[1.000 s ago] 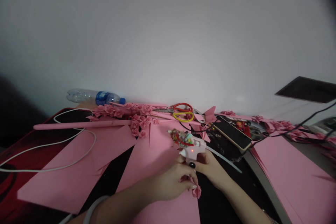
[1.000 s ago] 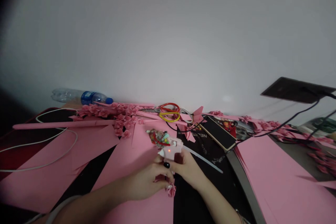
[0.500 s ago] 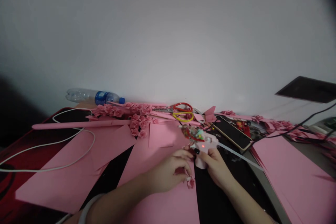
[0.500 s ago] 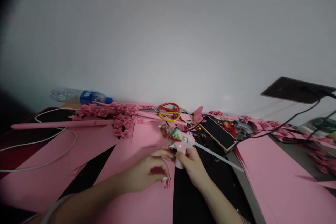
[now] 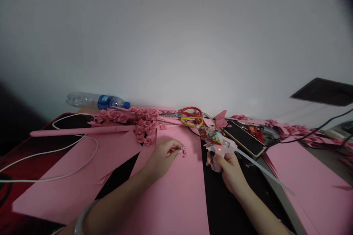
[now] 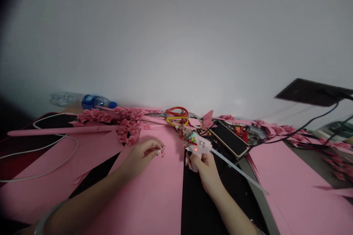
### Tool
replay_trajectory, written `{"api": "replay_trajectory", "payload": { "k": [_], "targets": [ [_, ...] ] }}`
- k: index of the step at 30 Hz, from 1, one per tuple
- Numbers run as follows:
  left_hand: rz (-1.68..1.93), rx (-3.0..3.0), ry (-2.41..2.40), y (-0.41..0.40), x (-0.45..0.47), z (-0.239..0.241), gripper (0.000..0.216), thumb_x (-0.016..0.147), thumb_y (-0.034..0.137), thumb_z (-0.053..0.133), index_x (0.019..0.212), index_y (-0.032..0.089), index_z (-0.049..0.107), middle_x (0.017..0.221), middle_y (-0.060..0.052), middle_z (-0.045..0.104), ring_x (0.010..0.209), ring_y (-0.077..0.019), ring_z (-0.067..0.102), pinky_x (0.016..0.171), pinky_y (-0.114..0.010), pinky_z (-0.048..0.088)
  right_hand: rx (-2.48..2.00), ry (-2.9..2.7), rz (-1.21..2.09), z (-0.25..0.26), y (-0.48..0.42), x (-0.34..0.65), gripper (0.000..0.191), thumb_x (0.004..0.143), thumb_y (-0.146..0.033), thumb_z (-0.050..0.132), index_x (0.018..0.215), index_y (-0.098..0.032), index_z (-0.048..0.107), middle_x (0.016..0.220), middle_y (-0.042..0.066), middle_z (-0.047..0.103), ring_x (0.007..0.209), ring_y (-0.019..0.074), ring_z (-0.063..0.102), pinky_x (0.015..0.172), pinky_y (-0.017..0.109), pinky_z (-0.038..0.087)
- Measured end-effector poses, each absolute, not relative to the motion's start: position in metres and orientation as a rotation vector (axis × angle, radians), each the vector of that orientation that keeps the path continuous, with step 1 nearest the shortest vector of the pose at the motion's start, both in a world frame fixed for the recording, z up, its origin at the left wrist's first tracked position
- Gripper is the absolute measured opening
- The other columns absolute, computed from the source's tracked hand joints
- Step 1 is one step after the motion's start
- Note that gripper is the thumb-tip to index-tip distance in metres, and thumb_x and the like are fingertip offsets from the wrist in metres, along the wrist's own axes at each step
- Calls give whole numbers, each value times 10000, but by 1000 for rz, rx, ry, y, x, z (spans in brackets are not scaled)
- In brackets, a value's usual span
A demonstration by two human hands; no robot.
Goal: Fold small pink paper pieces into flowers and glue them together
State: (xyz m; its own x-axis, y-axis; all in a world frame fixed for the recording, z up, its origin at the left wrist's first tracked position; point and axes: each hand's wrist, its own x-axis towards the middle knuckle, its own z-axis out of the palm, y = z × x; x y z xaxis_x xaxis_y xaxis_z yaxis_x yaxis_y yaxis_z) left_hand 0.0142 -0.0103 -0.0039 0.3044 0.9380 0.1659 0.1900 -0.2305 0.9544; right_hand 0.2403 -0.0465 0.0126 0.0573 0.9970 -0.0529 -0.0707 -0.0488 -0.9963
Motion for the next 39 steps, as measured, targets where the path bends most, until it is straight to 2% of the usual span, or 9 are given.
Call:
{"api": "replay_trajectory", "payload": {
  "k": [9, 14, 20, 25, 33, 39],
  "targets": [
    [1045, 1715, 1123, -9, 11, -1, 178, 826, 167, 482, 861, 208, 652, 878, -30, 737, 820, -173, 686, 722, -272, 521, -1310, -1270, 1079, 4, -48, 244, 226, 792, -363, 629, 698, -158, 614, 564, -1, 578, 485, 114, 451, 478, 236, 338],
    [1046, 1571, 1148, -5, 10, -1, 139, 822, 182, 508, 831, 201, 645, 827, -22, 717, 784, -169, 679, 701, -263, 529, -1421, -1295, 984, -1, -49, 246, 188, 743, -328, 637, 663, -162, 597, 575, 2, 568, 526, 137, 484, 512, 257, 377],
    [1137, 1358, 1118, 3, 8, -3, 97, 813, 265, 573, 827, 183, 623, 800, -31, 699, 760, -177, 685, 706, -290, 568, -1449, -1376, 958, -4, -51, 247, 184, 748, -322, 649, 658, -175, 584, 605, 2, 559, 560, 147, 481, 543, 271, 398],
    [1223, 1272, 1095, 7, 5, -5, 138, 785, 307, 624, 841, 181, 626, 815, -35, 719, 777, -194, 718, 724, -317, 588, -1487, -1361, 935, -2, -51, 244, 234, 732, -386, 661, 653, -180, 582, 588, 3, 550, 550, 154, 473, 533, 282, 401],
    [1309, 1212, 1134, 10, 2, 0, 216, 792, 371, 662, 856, 173, 603, 819, -37, 725, 806, -197, 734, 724, -296, 591, -1510, -1381, 827, 13, -51, 237, 186, 689, -362, 640, 653, -180, 622, 594, 28, 600, 560, 173, 509, 535, 292, 422],
    [1351, 1199, 1141, 10, 1, 2, 240, 785, 376, 680, 870, 168, 597, 805, -40, 724, 785, -197, 735, 716, -297, 596, -1532, -1425, 750, 16, -51, 236, 175, 696, -330, 598, 594, -188, 603, 530, 16, 563, 505, 170, 491, 493, 294, 415]
  ]
}}
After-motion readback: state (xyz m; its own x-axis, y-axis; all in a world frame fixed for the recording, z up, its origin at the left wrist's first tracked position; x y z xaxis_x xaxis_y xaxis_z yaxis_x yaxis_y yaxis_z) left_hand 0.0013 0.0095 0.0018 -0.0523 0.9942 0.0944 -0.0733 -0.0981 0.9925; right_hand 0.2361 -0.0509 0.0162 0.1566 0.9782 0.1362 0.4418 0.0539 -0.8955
